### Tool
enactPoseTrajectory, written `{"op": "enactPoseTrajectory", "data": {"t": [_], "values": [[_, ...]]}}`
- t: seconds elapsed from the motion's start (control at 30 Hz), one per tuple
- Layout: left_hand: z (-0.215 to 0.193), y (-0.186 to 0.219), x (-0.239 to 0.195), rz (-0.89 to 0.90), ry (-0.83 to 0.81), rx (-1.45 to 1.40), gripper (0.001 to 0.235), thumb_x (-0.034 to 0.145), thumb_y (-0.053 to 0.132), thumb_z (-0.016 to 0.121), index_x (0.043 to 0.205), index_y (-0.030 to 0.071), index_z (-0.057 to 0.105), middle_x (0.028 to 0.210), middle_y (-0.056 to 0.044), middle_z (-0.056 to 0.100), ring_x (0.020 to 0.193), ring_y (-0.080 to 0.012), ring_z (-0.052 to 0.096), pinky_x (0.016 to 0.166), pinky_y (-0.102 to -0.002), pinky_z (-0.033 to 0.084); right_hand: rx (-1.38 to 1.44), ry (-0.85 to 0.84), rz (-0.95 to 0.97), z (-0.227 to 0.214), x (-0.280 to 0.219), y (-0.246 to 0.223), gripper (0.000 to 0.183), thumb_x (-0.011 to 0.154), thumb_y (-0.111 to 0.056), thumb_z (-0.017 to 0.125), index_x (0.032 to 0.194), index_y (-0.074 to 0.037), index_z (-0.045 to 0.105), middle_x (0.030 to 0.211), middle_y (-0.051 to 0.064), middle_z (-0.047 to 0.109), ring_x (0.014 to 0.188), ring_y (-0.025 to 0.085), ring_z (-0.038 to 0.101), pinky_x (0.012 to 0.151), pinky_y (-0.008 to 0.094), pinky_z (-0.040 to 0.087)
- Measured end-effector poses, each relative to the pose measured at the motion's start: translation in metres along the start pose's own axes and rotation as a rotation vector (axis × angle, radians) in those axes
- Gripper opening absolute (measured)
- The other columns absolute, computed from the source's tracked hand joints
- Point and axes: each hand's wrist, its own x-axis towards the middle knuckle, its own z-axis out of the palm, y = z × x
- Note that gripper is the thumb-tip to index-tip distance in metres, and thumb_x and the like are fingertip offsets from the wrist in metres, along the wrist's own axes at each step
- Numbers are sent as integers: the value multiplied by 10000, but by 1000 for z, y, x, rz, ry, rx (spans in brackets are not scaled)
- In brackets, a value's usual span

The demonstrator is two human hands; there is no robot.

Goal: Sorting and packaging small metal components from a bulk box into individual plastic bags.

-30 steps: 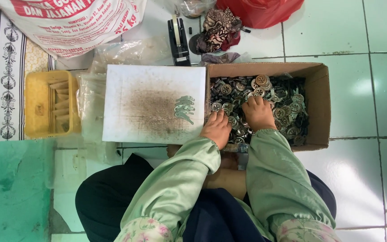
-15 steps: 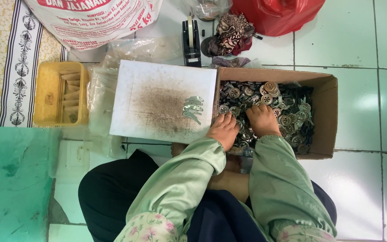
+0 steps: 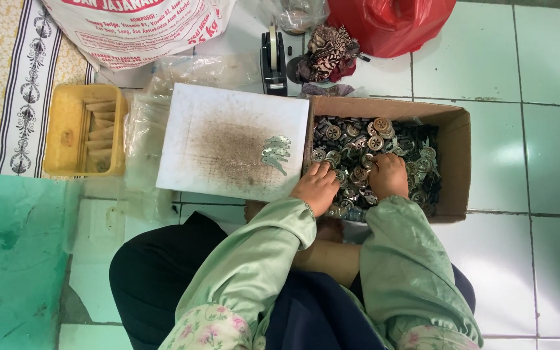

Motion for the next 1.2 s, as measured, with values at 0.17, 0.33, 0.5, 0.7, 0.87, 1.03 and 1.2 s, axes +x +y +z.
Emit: {"op": "enactPoseTrajectory", "data": {"t": [0.17, 0.33, 0.5, 0.7, 0.87, 1.03, 1.2], "values": [[-7, 2, -6, 30, 32, 37, 133, 1016, 111, 558, 1075, 29, 644, 1217, -194, 589, 1385, -405, 447, 1194, -576, 339, -7, -65, 93, 14, -1, 1, 265, 1051, -335, 596, 1103, -115, 735, 1048, 88, 675, 1184, 289, 652, 1076, 444, 517], [-10, 0, -5, 38, 28, 71, 113, 1000, 101, 576, 1070, 38, 639, 1190, -189, 589, 1375, -403, 451, 1188, -567, 340, -41, -108, 91, 28, 10, -4, 407, 1017, -497, 624, 1068, -126, 782, 1024, 117, 702, 1179, 354, 655, 970, 501, 588], [-47, 11, -14, -40, -17, 114, 177, 1064, 111, 521, 1149, 21, 647, 1298, -160, 589, 1448, -333, 401, 1308, -384, 213, -105, -74, 145, 46, 17, -3, 476, 987, -580, 640, 1044, -133, 793, 1031, 134, 722, 1189, 398, 651, 965, 542, 568], [45, -2, 6, -93, -37, 157, 445, 967, 226, 438, 1279, -14, 646, 1499, -223, 514, 1527, -394, 283, 1258, -516, 137, 48, -33, 180, 43, 18, 2, 302, 985, -392, 657, 1077, -134, 784, 985, 115, 715, 1069, 366, 688, 908, 523, 597], [25, 0, 5, -84, -122, 143, 427, 969, 219, 447, 1266, -5, 657, 1504, -228, 505, 1541, -393, 248, 1260, -517, 123, 28, -16, 167, 40, 21, -5, 315, 961, -399, 681, 1072, -121, 780, 987, 130, 718, 1057, 372, 694, 899, 532, 594], [19, 2, -2, -64, -54, 186, 399, 950, 209, 487, 1218, -11, 685, 1435, -237, 562, 1505, -401, 324, 1244, -514, 185, 35, -45, 154, 33, 25, -13, 313, 967, -353, 699, 1106, -80, 765, 1029, 153, 708, 1070, 388, 694, 901, 536, 592], [51, -7, 0, -50, -49, 774, 354, 1119, 298, 370, 1435, 149, 425, 1626, -85, 248, 1556, -282, 158, 1331, -474, 149, 63, 5, 151, 42, 25, -5, 205, 947, -292, 712, 1058, -129, 766, 992, 124, 704, 1012, 361, 710, 846, 500, 613]]}}
